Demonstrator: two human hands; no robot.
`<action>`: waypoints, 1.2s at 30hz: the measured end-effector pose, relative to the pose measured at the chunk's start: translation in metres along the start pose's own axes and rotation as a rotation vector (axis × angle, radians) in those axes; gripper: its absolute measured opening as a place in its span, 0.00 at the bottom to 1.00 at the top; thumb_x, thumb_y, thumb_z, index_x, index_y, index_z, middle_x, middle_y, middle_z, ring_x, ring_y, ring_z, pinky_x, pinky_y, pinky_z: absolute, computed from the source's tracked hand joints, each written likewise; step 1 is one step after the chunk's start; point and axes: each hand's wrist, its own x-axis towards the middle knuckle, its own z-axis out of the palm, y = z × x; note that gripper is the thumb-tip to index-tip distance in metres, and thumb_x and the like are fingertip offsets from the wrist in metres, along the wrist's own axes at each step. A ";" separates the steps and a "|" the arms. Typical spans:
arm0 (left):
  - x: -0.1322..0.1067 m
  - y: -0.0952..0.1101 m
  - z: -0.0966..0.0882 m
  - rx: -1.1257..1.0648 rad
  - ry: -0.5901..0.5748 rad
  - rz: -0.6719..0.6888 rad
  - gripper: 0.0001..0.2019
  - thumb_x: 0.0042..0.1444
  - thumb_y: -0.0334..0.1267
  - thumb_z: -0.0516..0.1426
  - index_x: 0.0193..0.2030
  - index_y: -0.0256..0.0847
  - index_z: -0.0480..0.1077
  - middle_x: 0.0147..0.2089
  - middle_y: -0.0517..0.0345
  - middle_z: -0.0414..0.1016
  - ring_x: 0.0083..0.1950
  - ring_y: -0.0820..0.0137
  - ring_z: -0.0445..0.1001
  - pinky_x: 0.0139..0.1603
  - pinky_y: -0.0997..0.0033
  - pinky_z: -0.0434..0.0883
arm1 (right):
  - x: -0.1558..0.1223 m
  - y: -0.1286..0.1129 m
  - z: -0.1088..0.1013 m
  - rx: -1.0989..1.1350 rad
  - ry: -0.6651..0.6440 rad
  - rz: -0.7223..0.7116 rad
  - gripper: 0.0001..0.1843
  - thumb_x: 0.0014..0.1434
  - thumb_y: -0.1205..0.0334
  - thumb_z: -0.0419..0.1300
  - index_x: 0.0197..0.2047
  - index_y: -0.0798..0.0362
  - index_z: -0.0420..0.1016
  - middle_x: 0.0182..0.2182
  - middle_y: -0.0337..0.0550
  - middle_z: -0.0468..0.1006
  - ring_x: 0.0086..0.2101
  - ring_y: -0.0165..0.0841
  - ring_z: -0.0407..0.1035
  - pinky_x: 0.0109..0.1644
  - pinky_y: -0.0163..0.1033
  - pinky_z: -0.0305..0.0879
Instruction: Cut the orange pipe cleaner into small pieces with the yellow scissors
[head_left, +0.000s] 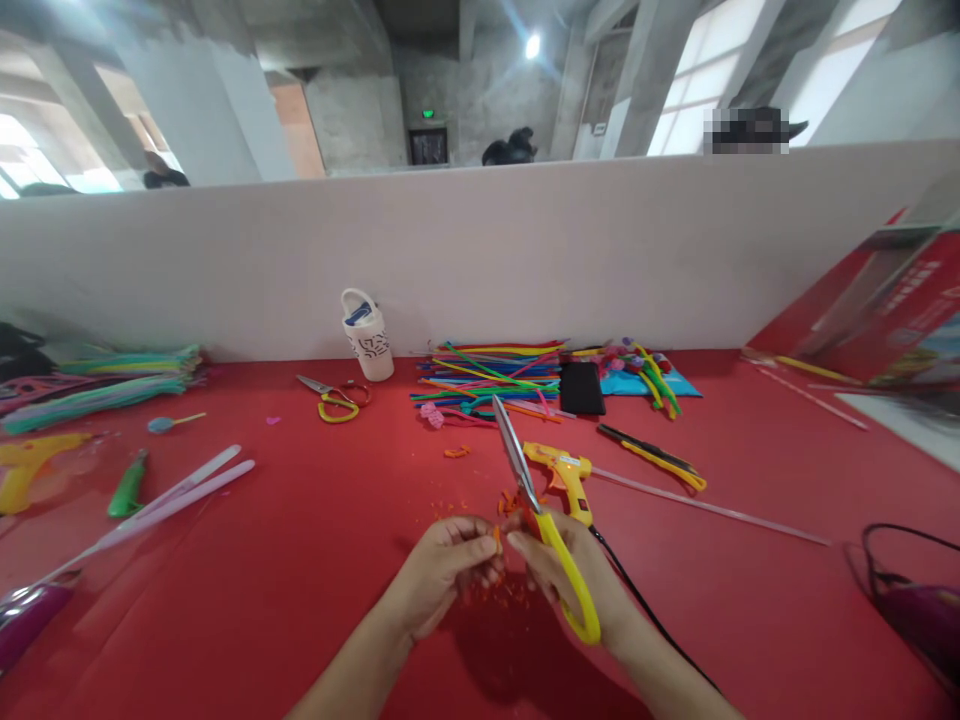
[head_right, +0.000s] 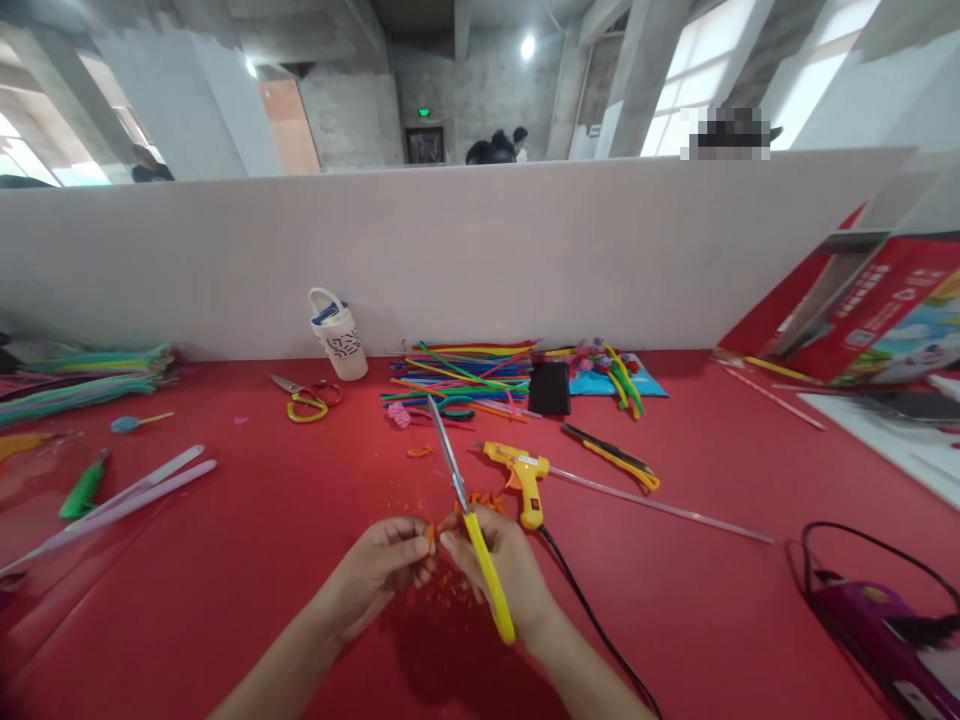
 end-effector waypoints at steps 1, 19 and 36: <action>-0.001 -0.002 0.001 0.025 -0.024 -0.029 0.05 0.42 0.35 0.60 0.24 0.33 0.70 0.20 0.58 0.69 0.21 0.77 0.64 0.24 0.78 0.60 | 0.000 0.000 0.000 0.023 -0.012 0.011 0.18 0.49 0.46 0.50 0.30 0.54 0.63 0.11 0.28 0.56 0.12 0.22 0.50 0.14 0.29 0.47; 0.008 -0.010 -0.005 0.479 0.122 0.222 0.04 0.42 0.34 0.57 0.21 0.38 0.71 0.19 0.61 0.66 0.22 0.74 0.62 0.25 0.76 0.58 | 0.005 0.002 0.002 -0.051 0.060 0.003 0.07 0.41 0.64 0.50 0.18 0.51 0.52 0.15 0.29 0.52 0.17 0.22 0.47 0.18 0.28 0.46; 0.007 -0.011 -0.006 0.474 0.110 0.229 0.02 0.39 0.29 0.57 0.21 0.36 0.72 0.19 0.61 0.66 0.21 0.75 0.61 0.23 0.76 0.57 | 0.002 -0.001 0.003 -0.266 0.075 -0.021 0.10 0.44 0.62 0.50 0.18 0.50 0.50 0.15 0.30 0.52 0.18 0.24 0.48 0.20 0.29 0.45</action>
